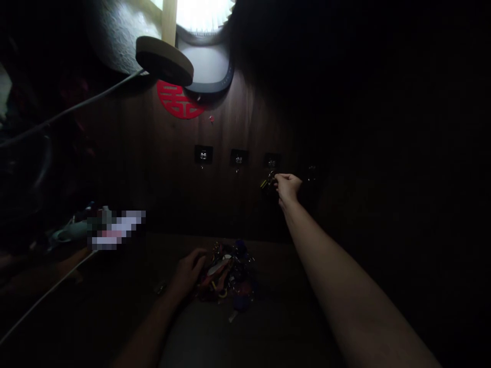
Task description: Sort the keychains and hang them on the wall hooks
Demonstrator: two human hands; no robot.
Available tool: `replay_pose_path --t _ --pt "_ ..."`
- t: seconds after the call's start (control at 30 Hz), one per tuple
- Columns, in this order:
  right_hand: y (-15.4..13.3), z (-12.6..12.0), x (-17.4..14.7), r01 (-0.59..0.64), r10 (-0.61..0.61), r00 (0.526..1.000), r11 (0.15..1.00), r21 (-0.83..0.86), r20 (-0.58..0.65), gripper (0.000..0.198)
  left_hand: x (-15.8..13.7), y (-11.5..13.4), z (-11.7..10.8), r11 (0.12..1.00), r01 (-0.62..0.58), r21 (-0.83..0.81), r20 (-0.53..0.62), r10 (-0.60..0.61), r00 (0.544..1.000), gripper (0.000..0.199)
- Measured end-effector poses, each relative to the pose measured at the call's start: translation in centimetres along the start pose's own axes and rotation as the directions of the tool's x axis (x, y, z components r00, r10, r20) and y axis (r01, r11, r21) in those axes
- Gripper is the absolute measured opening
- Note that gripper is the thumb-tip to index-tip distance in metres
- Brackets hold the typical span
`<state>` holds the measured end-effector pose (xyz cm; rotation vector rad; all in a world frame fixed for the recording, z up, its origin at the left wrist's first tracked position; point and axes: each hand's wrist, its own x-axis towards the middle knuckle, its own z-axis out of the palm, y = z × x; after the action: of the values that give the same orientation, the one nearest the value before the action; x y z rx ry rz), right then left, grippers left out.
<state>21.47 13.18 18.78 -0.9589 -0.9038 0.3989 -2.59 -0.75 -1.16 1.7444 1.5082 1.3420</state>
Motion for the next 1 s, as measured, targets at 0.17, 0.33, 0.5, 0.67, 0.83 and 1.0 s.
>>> replay_pose_path --t 0.17,0.33,0.5,0.67,0.83,1.0 --pt "0.8 0.3 -0.3 0.021 -0.021 1.000 1.000 -0.019 0.019 0.008 0.1 -0.1 0.0 1.000 0.003 -0.011 -0.015 -0.004 1.000 0.025" --pt "1.9 -0.2 -1.6 0.064 -0.064 0.997 0.998 0.004 0.043 0.009 0.1 -0.3 0.0 1.000 0.004 -0.030 -0.009 -0.004 1.000 0.025" --pt "3.5 -1.1 -3.3 0.096 -0.094 0.992 0.995 -0.017 0.087 0.022 0.1 -0.2 -0.1 1.000 -0.014 -0.015 -0.006 0.014 1.000 0.026" --pt "5.7 -2.9 -5.9 0.085 -0.072 0.982 0.994 -0.071 0.173 0.030 0.0 0.2 -0.3 1.000 0.020 0.014 -0.013 -0.020 1.000 0.025" --pt "8.6 -5.1 -9.7 0.017 0.009 0.971 0.995 -0.102 0.241 0.033 -0.1 0.3 -0.2 1.000 0.006 0.018 -0.026 -0.005 1.000 0.024" --pt "11.5 -6.5 -13.3 -0.024 0.058 0.957 0.993 -0.120 0.283 0.031 0.0 0.0 -0.2 0.999 -0.005 0.046 -0.051 0.007 0.999 0.026"
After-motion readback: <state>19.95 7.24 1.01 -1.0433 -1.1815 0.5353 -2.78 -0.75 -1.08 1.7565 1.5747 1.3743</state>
